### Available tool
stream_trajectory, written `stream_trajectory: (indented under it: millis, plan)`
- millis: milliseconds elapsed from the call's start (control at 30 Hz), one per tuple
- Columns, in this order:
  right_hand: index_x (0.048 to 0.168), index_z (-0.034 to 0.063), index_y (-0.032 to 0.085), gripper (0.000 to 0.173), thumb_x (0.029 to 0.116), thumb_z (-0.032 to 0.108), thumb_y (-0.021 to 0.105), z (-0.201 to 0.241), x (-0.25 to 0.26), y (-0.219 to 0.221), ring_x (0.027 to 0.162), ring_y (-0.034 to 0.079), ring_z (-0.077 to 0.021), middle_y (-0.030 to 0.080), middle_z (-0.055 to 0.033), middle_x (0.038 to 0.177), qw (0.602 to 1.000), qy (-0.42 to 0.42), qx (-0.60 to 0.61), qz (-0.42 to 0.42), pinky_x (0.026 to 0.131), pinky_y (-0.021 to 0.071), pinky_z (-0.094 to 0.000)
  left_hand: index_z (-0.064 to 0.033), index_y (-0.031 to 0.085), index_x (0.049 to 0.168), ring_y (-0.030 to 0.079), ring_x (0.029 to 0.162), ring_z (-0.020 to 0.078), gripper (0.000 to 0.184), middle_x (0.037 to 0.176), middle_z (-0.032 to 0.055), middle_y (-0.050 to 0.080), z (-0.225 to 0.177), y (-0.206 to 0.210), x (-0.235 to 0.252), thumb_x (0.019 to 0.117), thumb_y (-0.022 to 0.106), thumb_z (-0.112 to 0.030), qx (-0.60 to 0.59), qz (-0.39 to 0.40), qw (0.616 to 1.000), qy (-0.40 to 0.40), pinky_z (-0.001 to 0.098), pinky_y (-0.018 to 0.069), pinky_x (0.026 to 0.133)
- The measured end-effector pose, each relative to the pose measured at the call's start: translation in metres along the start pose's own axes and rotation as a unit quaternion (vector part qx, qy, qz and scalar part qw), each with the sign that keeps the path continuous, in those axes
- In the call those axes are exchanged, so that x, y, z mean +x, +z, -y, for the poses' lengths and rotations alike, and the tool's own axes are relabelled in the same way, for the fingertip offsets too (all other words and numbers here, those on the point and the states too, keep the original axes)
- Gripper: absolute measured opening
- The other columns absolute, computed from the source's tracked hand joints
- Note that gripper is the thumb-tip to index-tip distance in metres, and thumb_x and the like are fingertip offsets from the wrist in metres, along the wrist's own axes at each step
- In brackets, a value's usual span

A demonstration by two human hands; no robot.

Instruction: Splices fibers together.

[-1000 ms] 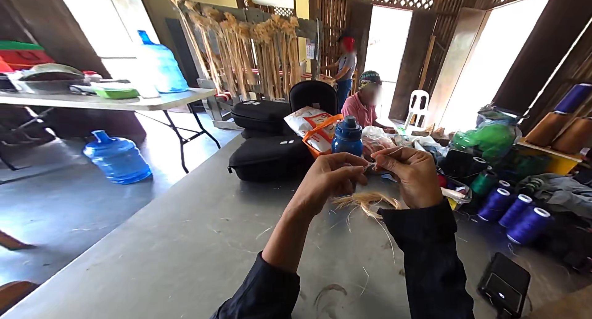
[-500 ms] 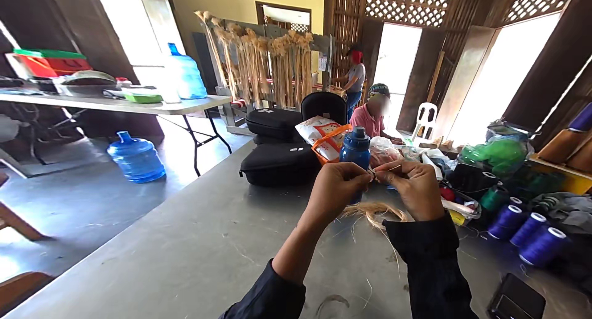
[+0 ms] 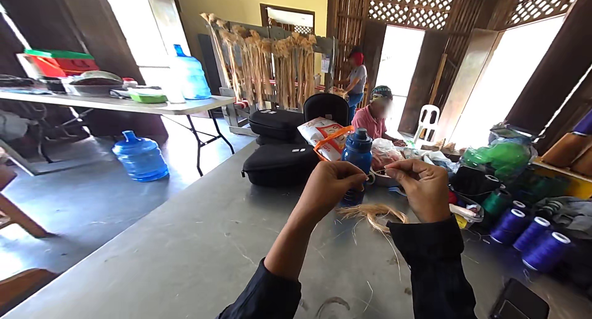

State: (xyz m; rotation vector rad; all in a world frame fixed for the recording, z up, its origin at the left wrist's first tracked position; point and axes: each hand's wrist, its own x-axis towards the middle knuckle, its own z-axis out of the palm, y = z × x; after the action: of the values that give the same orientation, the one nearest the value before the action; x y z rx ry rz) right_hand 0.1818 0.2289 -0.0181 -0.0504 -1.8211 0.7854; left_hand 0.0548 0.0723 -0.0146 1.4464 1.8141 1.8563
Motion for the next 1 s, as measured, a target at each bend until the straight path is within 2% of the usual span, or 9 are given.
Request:
stream_trajectory:
  millis: [100, 200, 333, 467, 567, 667, 767, 900, 1000]
  plan:
    - [0.092, 0.0035, 0.077, 0.009, 0.0843, -0.002, 0.077, -0.002, 0.001, 0.0, 0.075, 0.07, -0.0001, 0.076, 0.0005, 0.088, 1.0, -0.013, 0.023, -0.017, 0.073, 0.0595, -0.0176, -0.0039, 0.076, 0.089, 0.061, 0.064, 0.0012, 0.007, 0.074, -0.0006, 0.071, 0.0, -0.003, -0.001, 0.0928, 0.07, -0.001, -0.003, 0.014, 1.0, 0.019, 0.017, 0.0502, 0.061]
    - [0.094, 0.0026, 0.076, 0.011, 0.0854, -0.005, 0.074, -0.002, 0.0, 0.003, 0.074, 0.071, -0.0027, 0.076, 0.0008, 0.085, 0.995, 0.022, 0.096, -0.024, 0.073, 0.061, -0.0203, -0.0048, 0.077, 0.091, 0.063, 0.067, 0.0002, 0.007, 0.079, -0.0014, 0.073, -0.001, -0.001, -0.002, 0.0918, 0.071, -0.001, -0.023, 0.022, 0.999, 0.039, 0.0158, 0.0517, 0.063]
    - [0.091, 0.0012, 0.074, 0.016, 0.0902, -0.011, 0.064, 0.007, -0.002, 0.016, 0.069, 0.071, -0.0108, 0.074, -0.0039, 0.078, 0.948, 0.159, 0.275, -0.034, 0.071, 0.0626, -0.0275, -0.0071, 0.079, 0.093, 0.061, 0.073, -0.0001, 0.012, 0.084, -0.0035, 0.069, 0.002, 0.001, -0.002, 0.0918, 0.069, -0.001, -0.006, 0.052, 0.992, 0.114, 0.0163, 0.0515, 0.066]
    - [0.088, 0.0001, 0.071, 0.022, 0.0973, -0.011, 0.054, 0.02, -0.002, 0.024, 0.066, 0.069, -0.0122, 0.07, -0.0053, 0.074, 0.895, 0.272, 0.352, -0.033, 0.067, 0.0618, -0.0287, -0.0059, 0.078, 0.096, 0.061, 0.077, -0.0003, 0.013, 0.087, -0.0024, 0.066, 0.004, 0.004, -0.002, 0.094, 0.067, -0.002, 0.037, 0.04, 0.985, 0.163, 0.0148, 0.0525, 0.068]
    - [0.087, -0.002, 0.07, 0.021, 0.0985, -0.01, 0.054, 0.025, -0.001, 0.027, 0.063, 0.068, -0.0138, 0.07, -0.0076, 0.073, 0.876, 0.315, 0.363, -0.033, 0.065, 0.0615, -0.0291, -0.0036, 0.073, 0.103, 0.058, 0.064, 0.0009, 0.014, 0.077, -0.0018, 0.065, 0.005, 0.008, -0.001, 0.0907, 0.07, 0.001, 0.026, 0.002, 0.99, 0.138, 0.0158, 0.0496, 0.059]
    - [0.087, -0.0033, 0.069, 0.019, 0.0982, -0.01, 0.055, 0.026, -0.001, 0.029, 0.062, 0.068, -0.0142, 0.069, -0.008, 0.072, 0.873, 0.327, 0.361, -0.033, 0.065, 0.0613, -0.0292, -0.0034, 0.066, 0.109, 0.058, 0.06, 0.0024, 0.024, 0.074, -0.0016, 0.064, 0.007, 0.009, 0.001, 0.0871, 0.073, 0.004, -0.007, -0.013, 0.993, 0.116, 0.0165, 0.05, 0.056]
    - [0.088, -0.0038, 0.069, 0.018, 0.0978, -0.01, 0.056, 0.027, -0.002, 0.03, 0.062, 0.068, -0.0143, 0.069, -0.0083, 0.072, 0.874, 0.33, 0.355, -0.026, 0.066, 0.0619, -0.0297, -0.0035, 0.067, 0.11, 0.058, 0.058, 0.003, 0.028, 0.072, -0.0014, 0.064, 0.009, 0.011, 0.002, 0.0848, 0.075, 0.006, -0.026, -0.024, 0.993, 0.112, 0.0169, 0.0493, 0.055]
    - [0.089, -0.004, 0.07, 0.015, 0.0954, -0.011, 0.059, 0.023, -0.003, 0.03, 0.063, 0.068, -0.0145, 0.07, -0.0091, 0.073, 0.893, 0.306, 0.329, -0.026, 0.066, 0.0619, -0.029, -0.0041, 0.07, 0.105, 0.059, 0.06, 0.0044, 0.019, 0.074, -0.0005, 0.066, 0.008, 0.009, 0.003, 0.0871, 0.074, 0.003, -0.005, -0.033, 0.995, 0.097, 0.0188, 0.0512, 0.057]
    - [0.089, -0.0019, 0.073, 0.013, 0.0927, -0.01, 0.064, 0.015, -0.002, 0.025, 0.064, 0.068, -0.011, 0.071, -0.006, 0.074, 0.929, 0.251, 0.268, -0.042, 0.067, 0.0608, -0.026, -0.0051, 0.074, 0.097, 0.063, 0.064, 0.0061, 0.009, 0.081, 0.0009, 0.07, 0.008, 0.001, 0.003, 0.0894, 0.074, 0.0, 0.041, -0.04, 0.996, 0.073, 0.0219, 0.0542, 0.06]
